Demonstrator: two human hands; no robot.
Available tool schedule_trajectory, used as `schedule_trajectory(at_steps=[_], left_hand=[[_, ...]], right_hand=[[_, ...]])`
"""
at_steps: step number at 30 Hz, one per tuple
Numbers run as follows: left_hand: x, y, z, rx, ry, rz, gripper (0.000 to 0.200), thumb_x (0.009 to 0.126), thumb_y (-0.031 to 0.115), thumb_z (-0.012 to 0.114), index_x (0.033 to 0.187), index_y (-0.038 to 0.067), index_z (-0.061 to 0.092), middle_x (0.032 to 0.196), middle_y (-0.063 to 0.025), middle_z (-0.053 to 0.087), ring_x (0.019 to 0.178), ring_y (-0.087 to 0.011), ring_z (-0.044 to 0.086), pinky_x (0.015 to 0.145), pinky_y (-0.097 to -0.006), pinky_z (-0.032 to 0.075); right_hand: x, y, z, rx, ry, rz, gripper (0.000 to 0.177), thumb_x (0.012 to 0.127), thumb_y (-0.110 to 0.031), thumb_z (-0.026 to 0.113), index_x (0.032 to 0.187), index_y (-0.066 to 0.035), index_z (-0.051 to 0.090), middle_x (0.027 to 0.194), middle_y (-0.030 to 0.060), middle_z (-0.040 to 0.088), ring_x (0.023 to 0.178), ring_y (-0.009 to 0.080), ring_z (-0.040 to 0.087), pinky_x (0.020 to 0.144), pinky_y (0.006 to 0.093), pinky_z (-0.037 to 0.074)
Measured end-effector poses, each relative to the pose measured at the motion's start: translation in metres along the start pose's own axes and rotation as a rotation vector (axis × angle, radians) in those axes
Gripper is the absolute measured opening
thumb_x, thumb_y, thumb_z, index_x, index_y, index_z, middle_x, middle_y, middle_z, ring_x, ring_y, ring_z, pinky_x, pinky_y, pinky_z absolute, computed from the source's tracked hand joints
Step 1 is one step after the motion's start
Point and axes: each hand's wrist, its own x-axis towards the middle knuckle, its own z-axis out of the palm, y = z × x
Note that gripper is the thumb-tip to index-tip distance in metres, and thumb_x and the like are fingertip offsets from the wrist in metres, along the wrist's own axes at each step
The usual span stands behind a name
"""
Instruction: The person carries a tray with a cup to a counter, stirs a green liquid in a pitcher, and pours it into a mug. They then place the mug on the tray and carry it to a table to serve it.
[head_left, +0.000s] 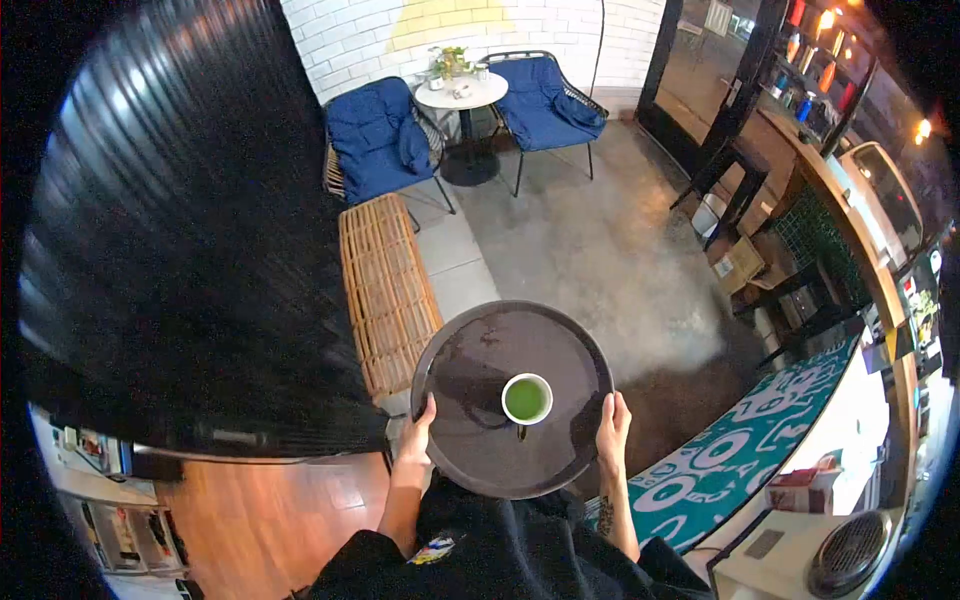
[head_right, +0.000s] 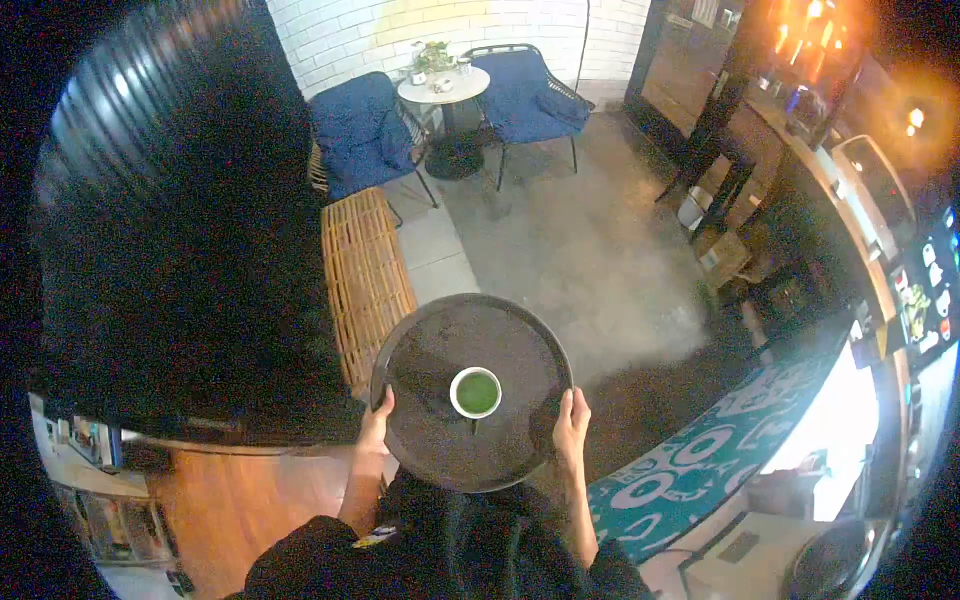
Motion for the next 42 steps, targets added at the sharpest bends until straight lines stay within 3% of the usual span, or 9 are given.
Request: schedule_trajectory(at_steps=[8,10,14,18,20,21,23,36,42], left_hand=[[0.11,0.102,0.078,-0.033,-0.147,0.172,0.078,0.084,0.049,0.069,0.142,0.006,0.04,0.147,-0.0079,0.038,0.134,-0.0258,0.034,0.112,-0.0396,0.022],[0.138,0.126,0.102,-0.282,-0.134,-0.137,0.072,0.086,0.041,0.069,0.14,0.004,0.04,0.139,-0.0066,0.046,0.121,-0.0229,0.049,0.102,-0.0389,0.04],[0.223,0.14,0.125,-0.446,-0.222,0.002,0.048,0.085,0.027,0.065,0.125,0.0,0.057,0.125,-0.0137,0.059,0.114,-0.0301,0.056,0.097,-0.0432,0.044],[0.298,0.163,0.146,-0.662,-0.258,0.026,0.032,0.08,0.017,0.057,0.107,0.001,0.065,0.117,-0.0149,0.063,0.105,-0.0321,0.059,0.096,-0.0423,0.046],[0.329,0.195,0.178,-0.695,-0.197,-0.015,0.041,0.086,0.025,0.06,0.119,0.001,0.06,0.124,-0.0149,0.059,0.114,-0.0309,0.055,0.099,-0.0428,0.044],[0.329,0.221,0.198,-0.603,-0.218,0.018,0.049,0.088,0.031,0.06,0.128,0.002,0.053,0.13,-0.0146,0.055,0.119,-0.0304,0.051,0.101,-0.0434,0.042],[0.354,0.235,0.206,-0.477,-0.263,0.019,0.073,0.093,0.049,0.054,0.146,0.005,0.032,0.144,-0.013,0.041,0.129,-0.0285,0.044,0.105,-0.0434,0.038],[0.589,0.308,0.249,-0.627,-0.149,0.029,0.073,0.095,0.057,0.041,0.144,0.004,0.034,0.144,-0.0131,0.042,0.129,-0.0296,0.044,0.105,-0.0459,0.04],[0.685,0.408,0.264,-0.641,-0.15,0.014,0.076,0.094,0.059,0.041,0.145,0.004,0.03,0.144,-0.0148,0.041,0.129,-0.0302,0.044,0.103,-0.0468,0.042]], right_hand=[[0.138,0.019,0.05,0.08,0.02,0.141,0.039,0.101,-0.029,0.048,0.106,0.009,0.055,0.087,-0.0001,0.053,0.083,0.0086,0.045,0.073,0.0238,0.041],[0.18,0.029,0.068,0.054,0.051,0.157,0.043,0.101,-0.031,0.048,0.113,0.01,0.054,0.096,0.004,0.056,0.091,0.0108,0.048,0.081,0.025,0.042],[0.273,0.011,0.112,0.09,-0.003,0.226,0.053,0.1,-0.035,0.049,0.126,0.011,0.048,0.117,0.0139,0.057,0.11,0.0184,0.05,0.098,0.0303,0.038],[0.371,0.037,0.16,-0.049,0.124,0.213,0.052,0.1,-0.034,0.049,0.127,0.011,0.048,0.117,0.0132,0.056,0.11,0.0183,0.05,0.097,0.0301,0.039],[0.428,0.018,0.177,-0.012,-0.06,0.006,0.036,0.102,-0.029,0.044,0.088,0.002,0.052,0.076,0.0029,0.047,0.075,0.0121,0.04,0.065,0.0321,0.039],[0.458,0.014,0.178,-0.044,-0.272,0.259,0.048,0.101,-0.033,0.048,0.126,0.009,0.05,0.113,0.0094,0.055,0.106,0.0141,0.047,0.094,0.0276,0.039],[0.492,0.013,0.204,0.026,-0.285,0.237,0.048,0.101,-0.032,0.047,0.126,0.009,0.05,0.112,0.0089,0.055,0.105,0.0139,0.048,0.094,0.0274,0.039],[0.74,0.028,0.399,0.116,-0.48,0.075,0.031,0.102,-0.027,0.046,0.098,0.002,0.055,0.086,-0.0006,0.052,0.082,0.0082,0.045,0.07,0.025,0.042],[0.843,0.035,0.495,0.171,-0.483,0.103,0.037,0.102,-0.027,0.044,0.124,0.002,0.053,0.11,0.0085,0.061,0.098,0.0149,0.056,0.085,0.0288,0.047]])
